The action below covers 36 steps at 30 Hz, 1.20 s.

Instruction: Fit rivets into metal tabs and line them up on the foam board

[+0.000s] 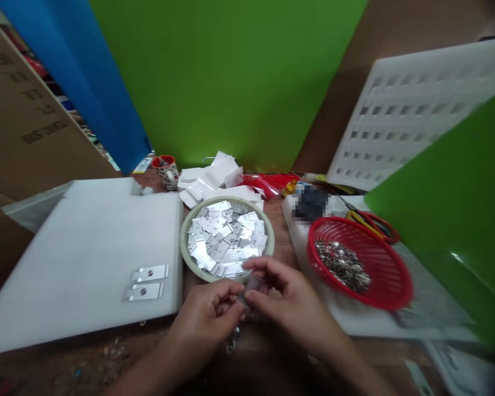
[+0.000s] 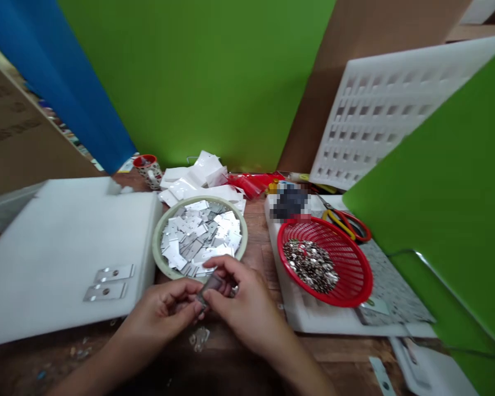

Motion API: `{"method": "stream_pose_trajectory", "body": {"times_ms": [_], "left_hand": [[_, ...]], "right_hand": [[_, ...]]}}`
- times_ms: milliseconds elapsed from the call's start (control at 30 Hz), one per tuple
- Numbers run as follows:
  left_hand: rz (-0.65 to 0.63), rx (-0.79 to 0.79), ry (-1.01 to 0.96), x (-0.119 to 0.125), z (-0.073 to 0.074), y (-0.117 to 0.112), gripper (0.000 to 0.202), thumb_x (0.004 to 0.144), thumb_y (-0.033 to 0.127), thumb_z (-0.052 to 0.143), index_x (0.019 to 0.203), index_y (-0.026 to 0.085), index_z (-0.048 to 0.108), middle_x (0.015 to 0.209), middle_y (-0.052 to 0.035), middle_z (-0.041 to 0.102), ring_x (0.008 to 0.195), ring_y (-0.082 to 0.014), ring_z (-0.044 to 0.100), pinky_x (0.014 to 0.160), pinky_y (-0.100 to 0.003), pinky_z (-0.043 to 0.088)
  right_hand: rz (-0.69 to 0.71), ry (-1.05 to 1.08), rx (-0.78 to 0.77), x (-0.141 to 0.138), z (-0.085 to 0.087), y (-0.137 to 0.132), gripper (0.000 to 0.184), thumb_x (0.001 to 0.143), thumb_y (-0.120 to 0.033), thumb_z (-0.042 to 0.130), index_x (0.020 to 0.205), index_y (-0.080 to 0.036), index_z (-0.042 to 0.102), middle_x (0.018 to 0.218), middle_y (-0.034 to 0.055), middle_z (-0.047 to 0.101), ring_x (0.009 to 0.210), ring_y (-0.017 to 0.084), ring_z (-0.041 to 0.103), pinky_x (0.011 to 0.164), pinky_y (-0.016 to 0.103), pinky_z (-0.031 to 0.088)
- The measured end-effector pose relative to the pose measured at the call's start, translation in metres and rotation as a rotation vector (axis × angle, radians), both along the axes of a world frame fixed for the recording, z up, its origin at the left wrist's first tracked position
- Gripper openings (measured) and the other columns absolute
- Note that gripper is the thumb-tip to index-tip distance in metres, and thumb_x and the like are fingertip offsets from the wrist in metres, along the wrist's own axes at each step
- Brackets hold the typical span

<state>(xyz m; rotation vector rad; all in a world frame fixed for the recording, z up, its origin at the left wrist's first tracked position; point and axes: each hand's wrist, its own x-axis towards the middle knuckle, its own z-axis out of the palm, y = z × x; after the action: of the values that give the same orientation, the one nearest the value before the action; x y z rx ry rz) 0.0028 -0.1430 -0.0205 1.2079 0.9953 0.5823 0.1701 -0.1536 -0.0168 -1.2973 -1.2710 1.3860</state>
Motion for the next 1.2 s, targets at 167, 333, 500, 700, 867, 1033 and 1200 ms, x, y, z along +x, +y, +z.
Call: {"method": "stream_pose_trajectory", "body": {"times_ms": [167,333,500,700,867,1033,1200], "left_hand": [[0.021,-0.003,0.085,-0.057,0.018,0.003,0.012,0.083,0.024,0.061,0.088,0.018,0.069,0.076,0.0004,0.066,0.071,-0.0122,0.058,0.065,-0.022,0.042],[0.042,0.026,0.206,-0.109,0.037,0.021,0.014,0.083,0.028,0.060,0.090,0.019,0.068,0.078,0.0007,0.066,0.072,-0.0130,0.056,0.066,-0.023,0.041],[0.076,0.351,0.510,-0.147,0.041,0.056,0.014,0.084,0.028,0.056,0.084,0.019,0.067,0.071,0.0008,0.063,0.068,-0.0152,0.056,0.064,-0.027,0.042],[0.020,0.863,0.760,-0.165,0.019,0.070,0.020,0.087,0.015,0.050,0.097,0.018,0.067,0.092,-0.0049,0.063,0.085,-0.0183,0.059,0.075,-0.031,0.047],[-0.181,1.105,0.850,-0.170,0.011,0.063,0.035,0.090,0.010,0.044,0.119,0.022,0.061,0.110,-0.0095,0.062,0.100,-0.0231,0.056,0.081,-0.038,0.049],[-0.324,1.167,0.969,-0.170,0.020,0.063,0.041,0.088,0.009,0.044,0.122,0.025,0.060,0.111,-0.0100,0.064,0.099,-0.0271,0.055,0.079,-0.042,0.048],[-0.344,1.151,0.996,-0.170,0.026,0.066,0.039,0.088,0.012,0.045,0.117,0.028,0.064,0.110,-0.0089,0.067,0.100,-0.0286,0.057,0.080,-0.043,0.046]], "right_hand": [[0.340,-0.156,0.043,-0.038,0.020,0.028,0.013,0.077,-0.012,0.061,0.085,-0.020,0.066,0.072,-0.0004,0.068,0.065,0.013,0.062,0.057,0.022,0.045],[0.400,-0.385,0.236,-0.083,0.029,0.058,0.009,0.076,-0.015,0.063,0.080,-0.022,0.067,0.071,-0.0006,0.068,0.064,0.013,0.059,0.057,0.024,0.040],[0.376,-0.662,0.416,-0.126,0.030,0.092,0.005,0.078,-0.022,0.064,0.074,-0.020,0.067,0.077,0.0025,0.064,0.072,0.016,0.055,0.062,0.027,0.037],[0.366,-0.845,0.428,-0.151,0.016,0.112,0.007,0.076,-0.021,0.064,0.070,-0.020,0.067,0.087,0.0058,0.057,0.093,0.023,0.050,0.076,0.034,0.035],[0.312,-0.768,0.329,-0.149,0.008,0.121,0.019,0.070,-0.024,0.072,0.087,-0.023,0.063,0.091,0.0034,0.052,0.094,0.023,0.047,0.079,0.034,0.034],[0.341,-0.691,0.268,-0.149,0.006,0.126,0.021,0.065,-0.025,0.079,0.078,-0.020,0.063,0.087,0.0021,0.051,0.088,0.020,0.049,0.075,0.030,0.037],[0.323,-0.547,0.345,-0.118,0.012,0.124,0.014,0.074,-0.019,0.073,0.085,-0.021,0.066,0.091,-0.0003,0.059,0.085,0.013,0.055,0.074,0.024,0.041]]}}
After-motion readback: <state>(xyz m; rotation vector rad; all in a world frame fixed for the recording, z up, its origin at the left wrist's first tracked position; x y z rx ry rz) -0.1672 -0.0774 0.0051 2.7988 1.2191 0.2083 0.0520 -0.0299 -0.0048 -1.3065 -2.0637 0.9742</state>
